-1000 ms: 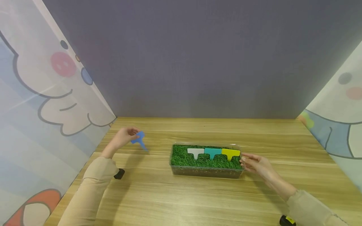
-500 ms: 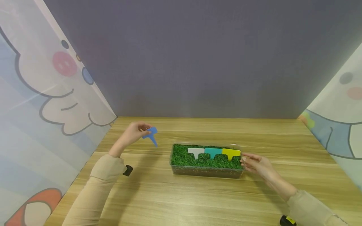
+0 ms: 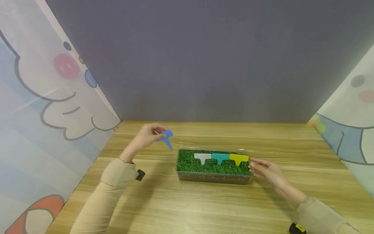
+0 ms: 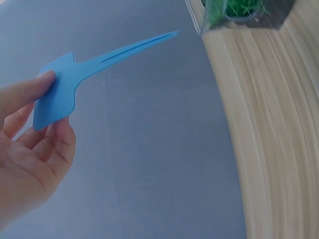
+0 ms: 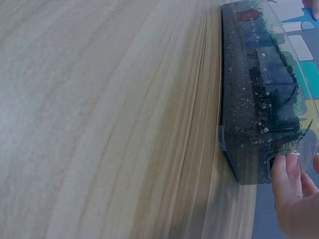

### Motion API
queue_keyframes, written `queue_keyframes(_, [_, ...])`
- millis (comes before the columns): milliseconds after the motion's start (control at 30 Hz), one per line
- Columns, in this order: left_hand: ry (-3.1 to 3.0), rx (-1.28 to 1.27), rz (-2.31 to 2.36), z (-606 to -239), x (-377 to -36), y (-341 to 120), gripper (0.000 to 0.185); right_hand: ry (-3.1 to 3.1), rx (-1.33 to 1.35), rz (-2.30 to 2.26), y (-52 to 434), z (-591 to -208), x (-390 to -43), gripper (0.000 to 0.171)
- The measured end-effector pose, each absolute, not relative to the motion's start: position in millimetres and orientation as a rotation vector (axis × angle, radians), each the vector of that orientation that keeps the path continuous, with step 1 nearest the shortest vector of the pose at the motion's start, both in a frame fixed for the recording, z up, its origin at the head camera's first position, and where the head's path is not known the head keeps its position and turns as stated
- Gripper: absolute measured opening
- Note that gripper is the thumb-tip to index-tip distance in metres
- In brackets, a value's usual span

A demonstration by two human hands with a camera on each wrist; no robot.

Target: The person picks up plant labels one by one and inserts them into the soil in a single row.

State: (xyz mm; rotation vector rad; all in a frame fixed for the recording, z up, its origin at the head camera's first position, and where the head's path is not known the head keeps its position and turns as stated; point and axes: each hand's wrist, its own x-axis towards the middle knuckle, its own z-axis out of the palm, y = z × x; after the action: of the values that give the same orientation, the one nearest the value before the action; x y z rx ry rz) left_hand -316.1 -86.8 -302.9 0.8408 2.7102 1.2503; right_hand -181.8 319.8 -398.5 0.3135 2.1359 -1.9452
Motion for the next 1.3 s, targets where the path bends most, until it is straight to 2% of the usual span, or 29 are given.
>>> queue_keyframes(633, [2.581, 1.011, 1.250, -310.0, -306.4, -51.6, 0.017, 2.126, 0.313, -1.969, 320.4, -399.3, -182.5, 0.063])
queue_keyframes(1300, [2.498, 1.074, 1.222, -327.4, -300.3, -36.6, 0.015, 2.116, 0.325, -1.972, 320.2, -399.8, -182.8, 0.062])
